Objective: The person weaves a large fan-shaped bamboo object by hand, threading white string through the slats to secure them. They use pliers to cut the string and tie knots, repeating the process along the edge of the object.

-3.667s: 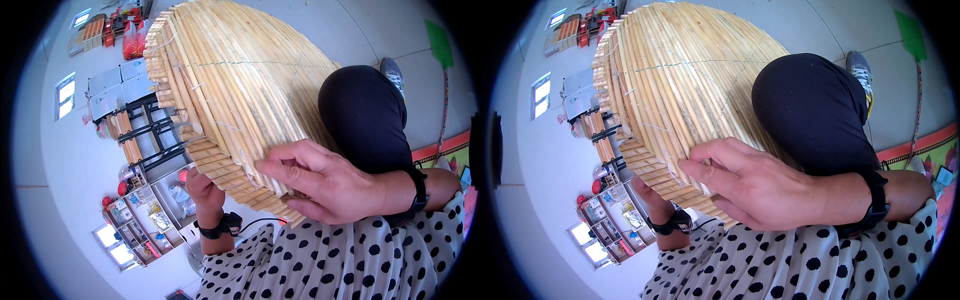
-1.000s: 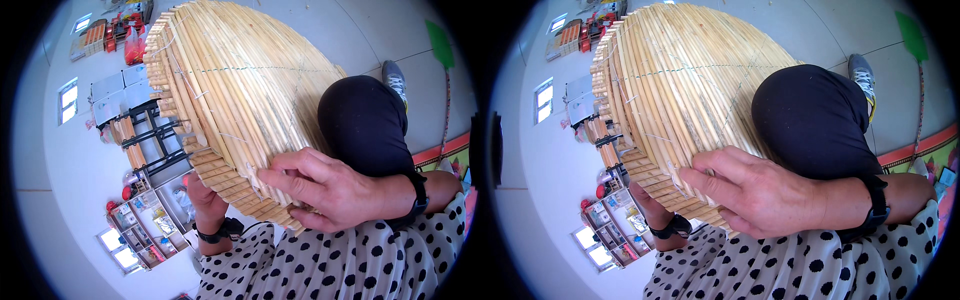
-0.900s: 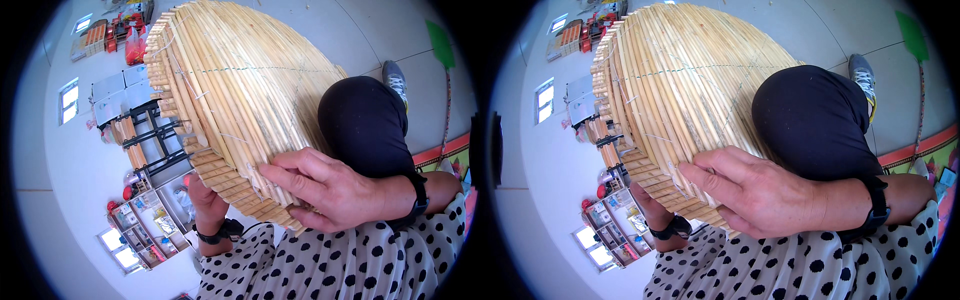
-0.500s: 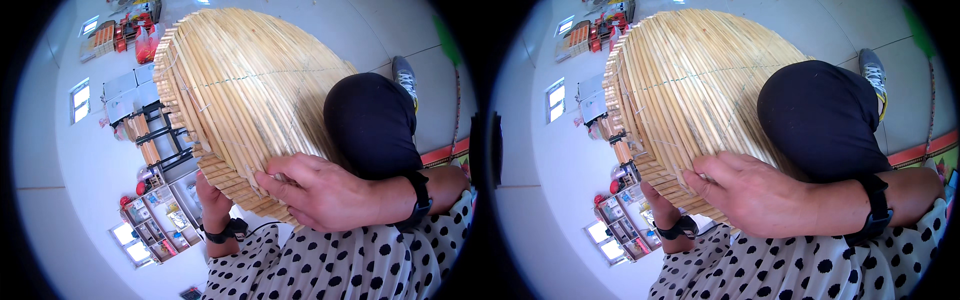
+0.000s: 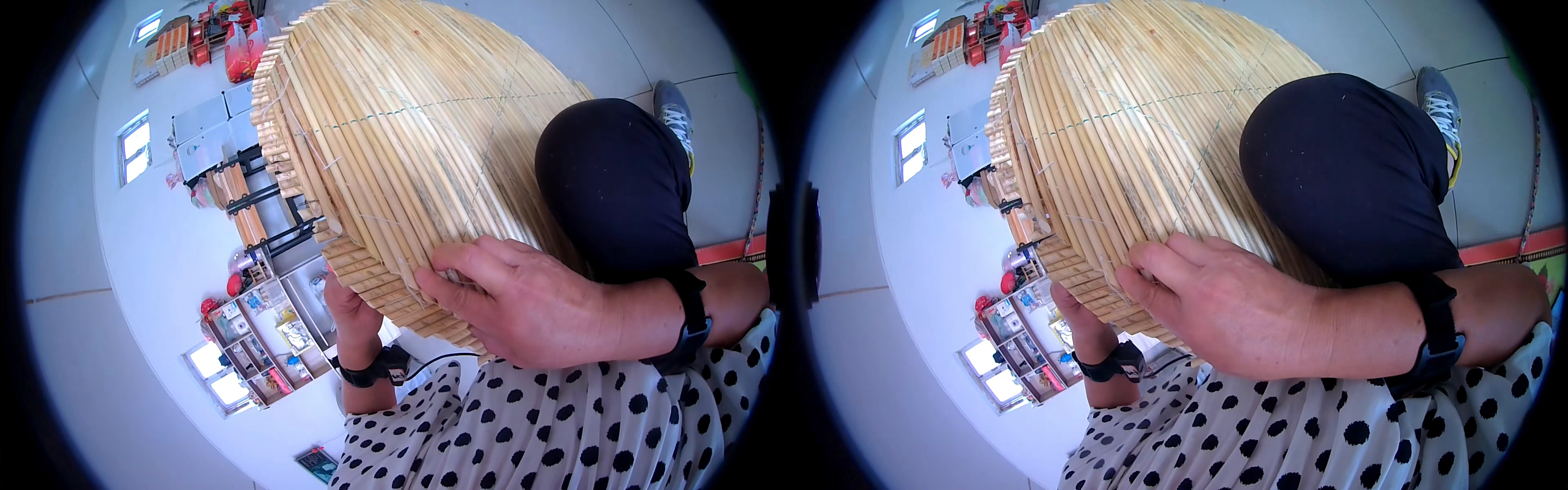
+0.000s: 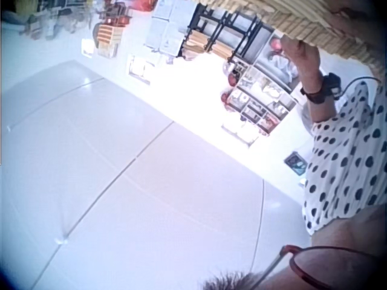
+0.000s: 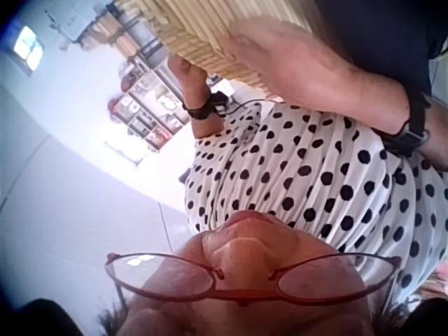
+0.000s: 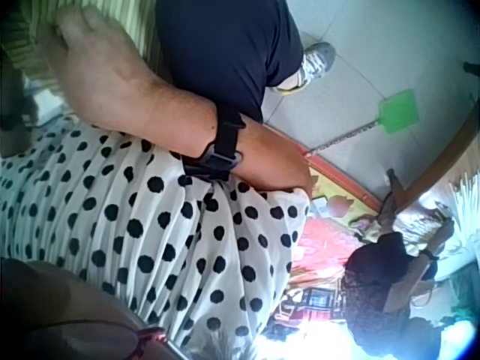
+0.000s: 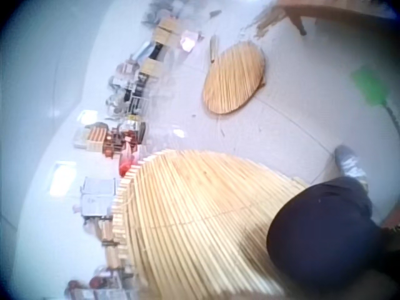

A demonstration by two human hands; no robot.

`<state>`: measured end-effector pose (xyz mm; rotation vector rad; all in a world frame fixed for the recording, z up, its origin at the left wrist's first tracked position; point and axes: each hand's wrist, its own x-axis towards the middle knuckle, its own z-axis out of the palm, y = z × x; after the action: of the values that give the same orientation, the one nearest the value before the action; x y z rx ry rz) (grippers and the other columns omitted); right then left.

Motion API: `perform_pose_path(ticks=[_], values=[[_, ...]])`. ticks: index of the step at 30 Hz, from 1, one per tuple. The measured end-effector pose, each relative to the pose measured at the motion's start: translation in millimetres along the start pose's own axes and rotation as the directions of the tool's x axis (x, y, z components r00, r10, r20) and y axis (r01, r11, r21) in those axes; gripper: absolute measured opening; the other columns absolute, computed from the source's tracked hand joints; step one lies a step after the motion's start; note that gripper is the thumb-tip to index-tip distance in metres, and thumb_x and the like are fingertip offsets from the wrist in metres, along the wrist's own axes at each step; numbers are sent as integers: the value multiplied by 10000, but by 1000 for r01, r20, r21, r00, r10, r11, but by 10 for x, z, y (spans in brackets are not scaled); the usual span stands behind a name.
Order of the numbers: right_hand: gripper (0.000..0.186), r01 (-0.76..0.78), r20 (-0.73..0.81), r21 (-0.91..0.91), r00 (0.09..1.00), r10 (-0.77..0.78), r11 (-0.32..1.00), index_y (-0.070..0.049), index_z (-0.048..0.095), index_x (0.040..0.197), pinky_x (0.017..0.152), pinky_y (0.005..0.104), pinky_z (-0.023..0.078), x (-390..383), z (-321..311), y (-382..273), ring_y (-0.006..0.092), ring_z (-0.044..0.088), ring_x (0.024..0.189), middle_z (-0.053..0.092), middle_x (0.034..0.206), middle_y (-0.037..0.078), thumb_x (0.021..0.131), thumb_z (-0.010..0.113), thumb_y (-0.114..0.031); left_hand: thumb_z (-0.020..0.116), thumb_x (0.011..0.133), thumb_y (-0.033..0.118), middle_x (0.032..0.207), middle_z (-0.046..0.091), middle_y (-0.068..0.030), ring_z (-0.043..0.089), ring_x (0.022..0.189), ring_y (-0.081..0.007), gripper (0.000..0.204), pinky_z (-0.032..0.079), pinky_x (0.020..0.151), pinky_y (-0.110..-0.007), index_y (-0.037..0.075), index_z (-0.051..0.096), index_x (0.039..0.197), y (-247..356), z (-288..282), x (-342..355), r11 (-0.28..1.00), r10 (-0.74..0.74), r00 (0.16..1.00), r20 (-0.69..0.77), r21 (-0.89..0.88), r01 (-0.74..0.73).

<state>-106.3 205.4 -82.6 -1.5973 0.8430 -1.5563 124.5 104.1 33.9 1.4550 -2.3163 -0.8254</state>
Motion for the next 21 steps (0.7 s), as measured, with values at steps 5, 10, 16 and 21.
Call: perform_pose_path(ticks=[5, 10, 16, 21], values=[[673, -16, 0, 29, 1000, 16, 999, 59, 526, 1355, 947, 390, 489, -19, 1, -10, 326, 545, 1105, 486, 1265, 179, 714, 718, -17, 714, 877, 67, 1098, 753, -99, 708, 992, -219, 198, 530, 866, -325, 10, 751, 1063, 67, 21, 29, 994, 83, 996, 28, 72, -85], [712, -5, -41, 66, 999, 8, 998, 60, 503, 1371, 956, 401, 494, -31, -1, 6, 357, 536, 1151, 488, 1287, 197, 699, 727, -10, 728, 865, 79, 1091, 757, -98, 712, 1007, -213, 215, 529, 880, -317, 10, 750, 1068, 117, 68, 66, 991, 120, 992, 44, 47, -122], [723, 2, -60, 65, 998, 2, 998, 65, 484, 1393, 931, 395, 509, -37, -8, 8, 366, 549, 1127, 488, 1281, 203, 711, 718, 7, 726, 841, 74, 1063, 760, -111, 721, 967, -231, 232, 529, 855, -314, 10, 750, 1063, 112, 53, 60, 992, 107, 992, 59, 62, -111], [722, 11, -64, 50, 998, -7, 999, 62, 471, 1414, 894, 398, 525, -31, -25, 7, 346, 565, 1080, 484, 1280, 196, 750, 739, -32, 729, 807, 88, 1035, 758, -128, 725, 888, -292, 231, 543, 782, -321, 33, 759, 1029, 92, 46, 141, 966, 188, 978, 95, 164, -201]])
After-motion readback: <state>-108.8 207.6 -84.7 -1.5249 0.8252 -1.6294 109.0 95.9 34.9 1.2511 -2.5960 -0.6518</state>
